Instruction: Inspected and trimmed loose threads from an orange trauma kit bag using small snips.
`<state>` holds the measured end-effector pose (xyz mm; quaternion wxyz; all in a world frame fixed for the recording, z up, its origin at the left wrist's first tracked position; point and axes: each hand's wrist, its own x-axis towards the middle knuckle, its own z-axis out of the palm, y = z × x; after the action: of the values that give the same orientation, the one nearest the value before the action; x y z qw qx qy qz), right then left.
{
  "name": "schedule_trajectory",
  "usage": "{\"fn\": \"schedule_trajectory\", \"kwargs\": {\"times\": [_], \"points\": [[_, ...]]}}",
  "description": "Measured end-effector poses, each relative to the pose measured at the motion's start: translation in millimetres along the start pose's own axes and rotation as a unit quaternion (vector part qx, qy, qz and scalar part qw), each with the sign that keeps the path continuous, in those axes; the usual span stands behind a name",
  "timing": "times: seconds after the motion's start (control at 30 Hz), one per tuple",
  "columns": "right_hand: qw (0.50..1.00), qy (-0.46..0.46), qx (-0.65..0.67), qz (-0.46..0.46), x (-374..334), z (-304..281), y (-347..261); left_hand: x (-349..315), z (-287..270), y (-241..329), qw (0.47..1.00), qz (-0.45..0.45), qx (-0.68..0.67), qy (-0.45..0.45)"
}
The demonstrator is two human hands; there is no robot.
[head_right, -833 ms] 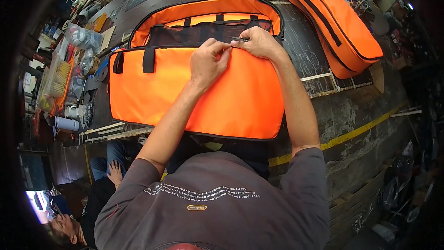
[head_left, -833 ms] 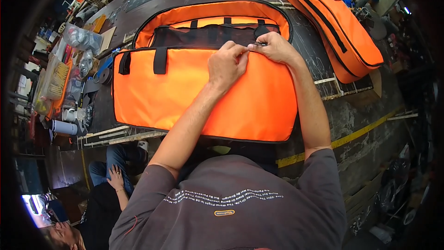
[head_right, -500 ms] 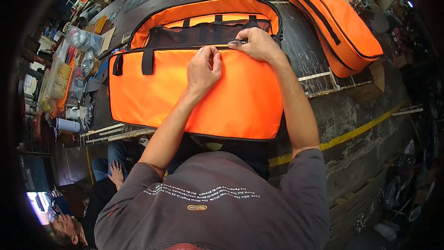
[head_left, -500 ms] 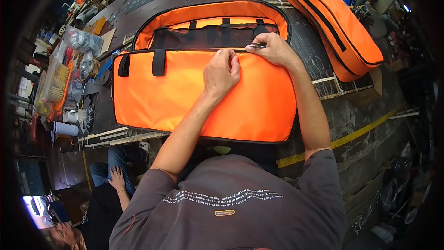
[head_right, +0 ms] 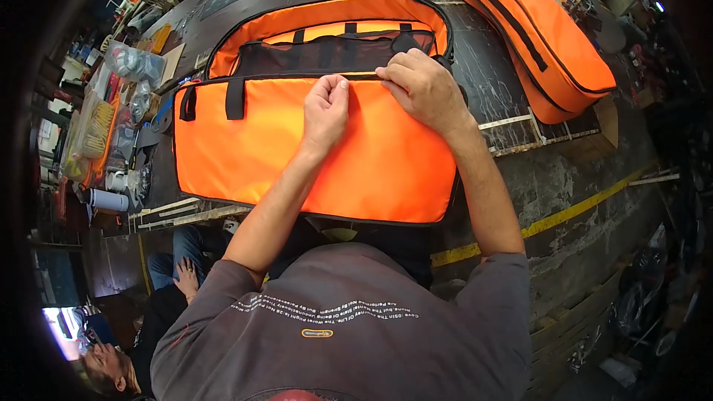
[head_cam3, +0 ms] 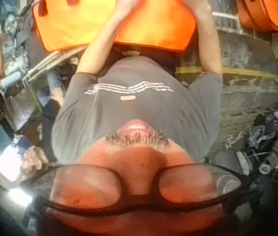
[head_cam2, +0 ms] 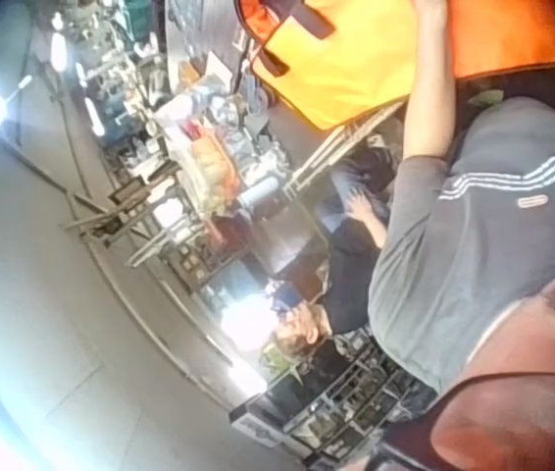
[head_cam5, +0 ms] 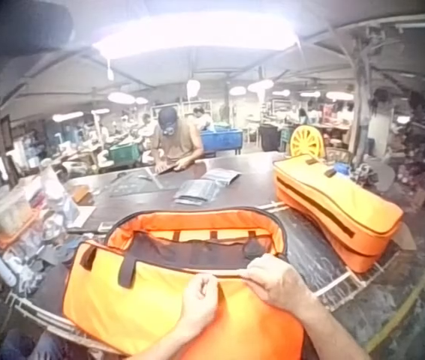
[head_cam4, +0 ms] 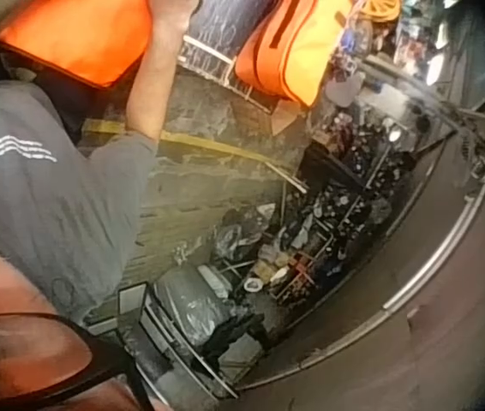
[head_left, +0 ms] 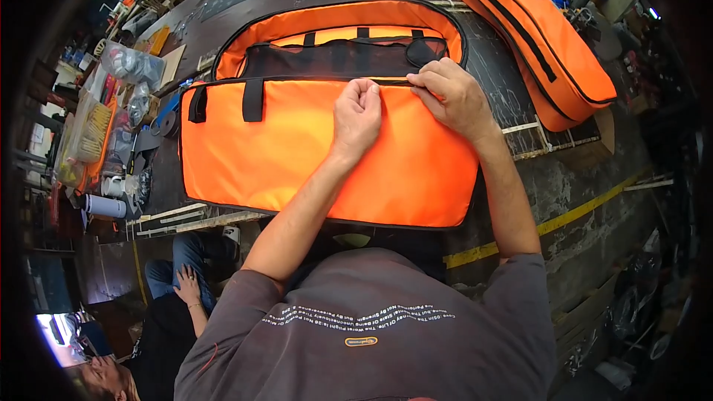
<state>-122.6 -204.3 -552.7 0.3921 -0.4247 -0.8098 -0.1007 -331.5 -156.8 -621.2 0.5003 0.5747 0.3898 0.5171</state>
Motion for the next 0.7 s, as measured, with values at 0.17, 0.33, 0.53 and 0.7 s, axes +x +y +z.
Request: {"fn": "schedule_trajectory", "kwargs": {"times": [0.17, 0.33, 0.53, 0.7], "points": [[1.000, -0.002, -0.003, -0.010, 6, 10, 1, 6, 0, -1, 0.997, -0.022, -0.070, 0.005], [1.000, -0.022, 0.001, -0.009, 8, 11, 4, 1, 3, 0, 0.989, -0.094, -0.116, -0.011], [0.999, -0.035, 0.008, -0.002, 9, 10, 6, 2, 4, 6, 0.972, -0.140, -0.187, -0.001], [0.999, -0.046, 0.018, 0.011, 8, 8, 6, -4, 3, 4, 0.973, -0.128, -0.192, 0.002]]}}
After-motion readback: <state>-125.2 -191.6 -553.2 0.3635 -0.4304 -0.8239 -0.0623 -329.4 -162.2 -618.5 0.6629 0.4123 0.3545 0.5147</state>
